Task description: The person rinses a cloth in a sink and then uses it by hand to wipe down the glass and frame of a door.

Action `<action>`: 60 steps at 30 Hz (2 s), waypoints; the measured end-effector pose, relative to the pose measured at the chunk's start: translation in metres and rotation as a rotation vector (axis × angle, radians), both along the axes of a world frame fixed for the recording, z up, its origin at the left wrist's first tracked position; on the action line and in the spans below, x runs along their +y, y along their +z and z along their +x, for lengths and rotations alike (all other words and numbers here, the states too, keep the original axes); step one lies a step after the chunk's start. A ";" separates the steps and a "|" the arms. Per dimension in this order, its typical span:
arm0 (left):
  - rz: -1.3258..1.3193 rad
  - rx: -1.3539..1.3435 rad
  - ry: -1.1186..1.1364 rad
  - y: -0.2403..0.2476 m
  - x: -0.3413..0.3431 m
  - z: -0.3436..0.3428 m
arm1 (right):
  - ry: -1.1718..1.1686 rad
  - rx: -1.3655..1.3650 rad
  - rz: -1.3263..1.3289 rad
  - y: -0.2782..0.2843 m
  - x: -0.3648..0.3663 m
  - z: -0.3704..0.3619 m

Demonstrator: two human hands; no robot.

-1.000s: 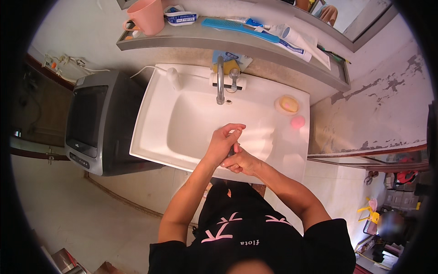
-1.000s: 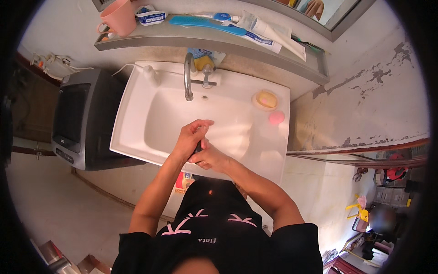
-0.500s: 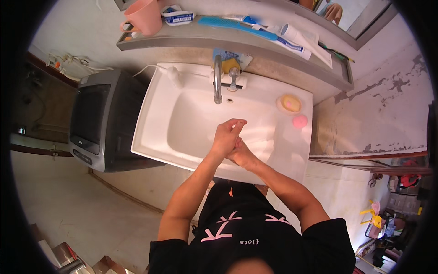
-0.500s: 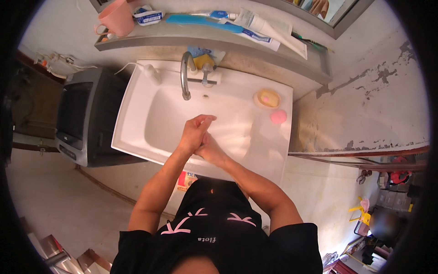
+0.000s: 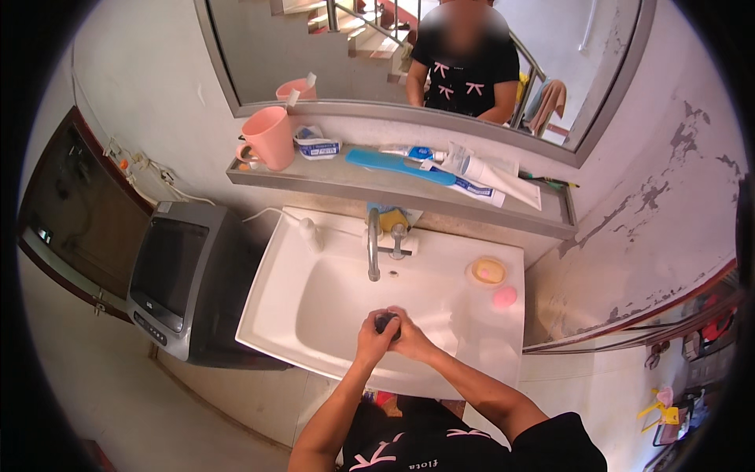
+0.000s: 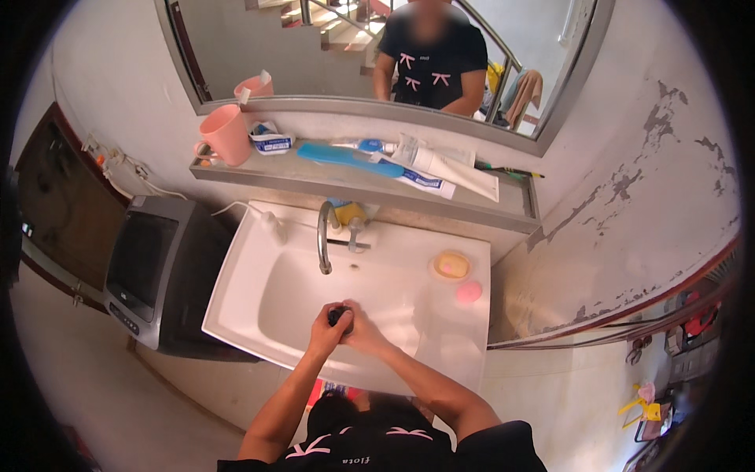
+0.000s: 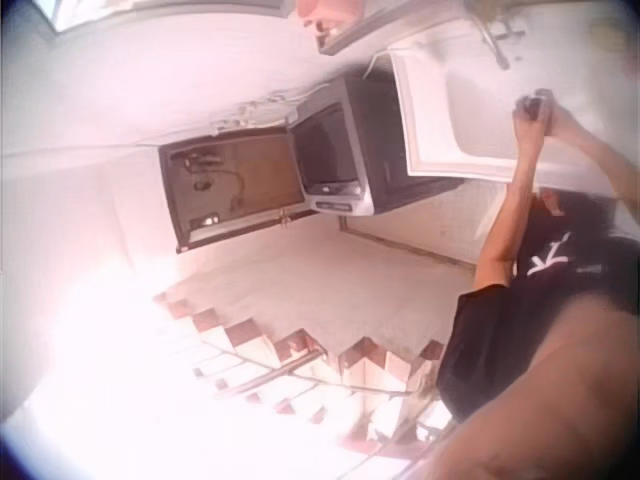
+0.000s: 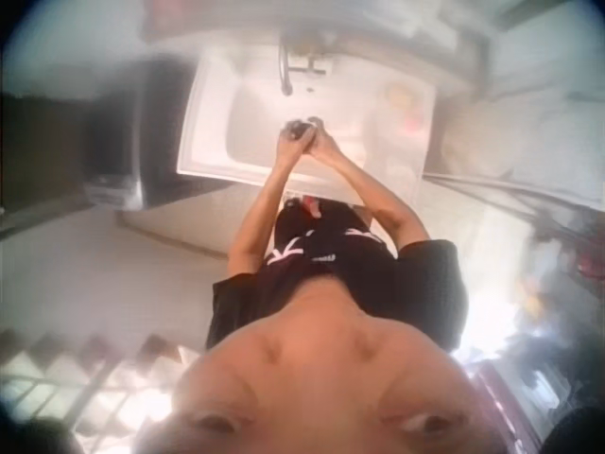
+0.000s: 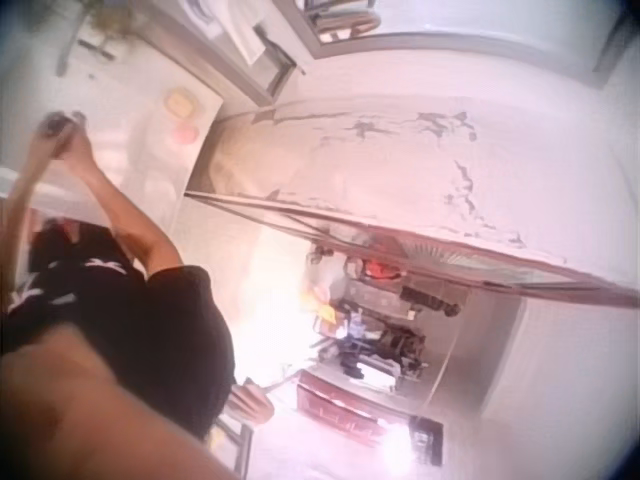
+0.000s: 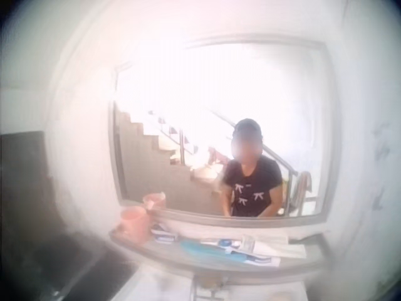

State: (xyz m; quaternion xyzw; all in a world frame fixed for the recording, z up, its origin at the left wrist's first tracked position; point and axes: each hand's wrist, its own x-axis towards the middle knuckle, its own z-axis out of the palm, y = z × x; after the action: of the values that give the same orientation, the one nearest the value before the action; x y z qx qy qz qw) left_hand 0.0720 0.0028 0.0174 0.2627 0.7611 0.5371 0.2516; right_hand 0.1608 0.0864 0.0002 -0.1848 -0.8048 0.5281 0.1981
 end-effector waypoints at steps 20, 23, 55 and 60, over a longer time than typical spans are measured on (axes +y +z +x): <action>0.053 0.083 0.578 0.028 -0.391 -0.103 | 0.357 0.057 -1.316 0.041 -0.255 -0.181; 0.131 0.275 0.874 0.033 -0.477 -0.102 | 0.430 0.044 -1.172 0.064 -0.341 -0.220; 0.476 0.267 1.240 0.078 -0.674 -0.385 | 0.713 -0.009 -1.161 0.090 -0.530 -0.526; 0.100 0.151 1.282 0.047 -0.696 -0.419 | 1.021 -0.009 -1.225 0.106 -0.579 -0.558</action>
State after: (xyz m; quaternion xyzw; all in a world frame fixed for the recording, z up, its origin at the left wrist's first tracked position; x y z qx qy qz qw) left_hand -0.3467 -0.6929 0.0648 -0.1955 0.7565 0.5958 -0.1858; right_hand -0.3969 -0.4930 0.1061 0.1287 -0.3574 0.9013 -0.2085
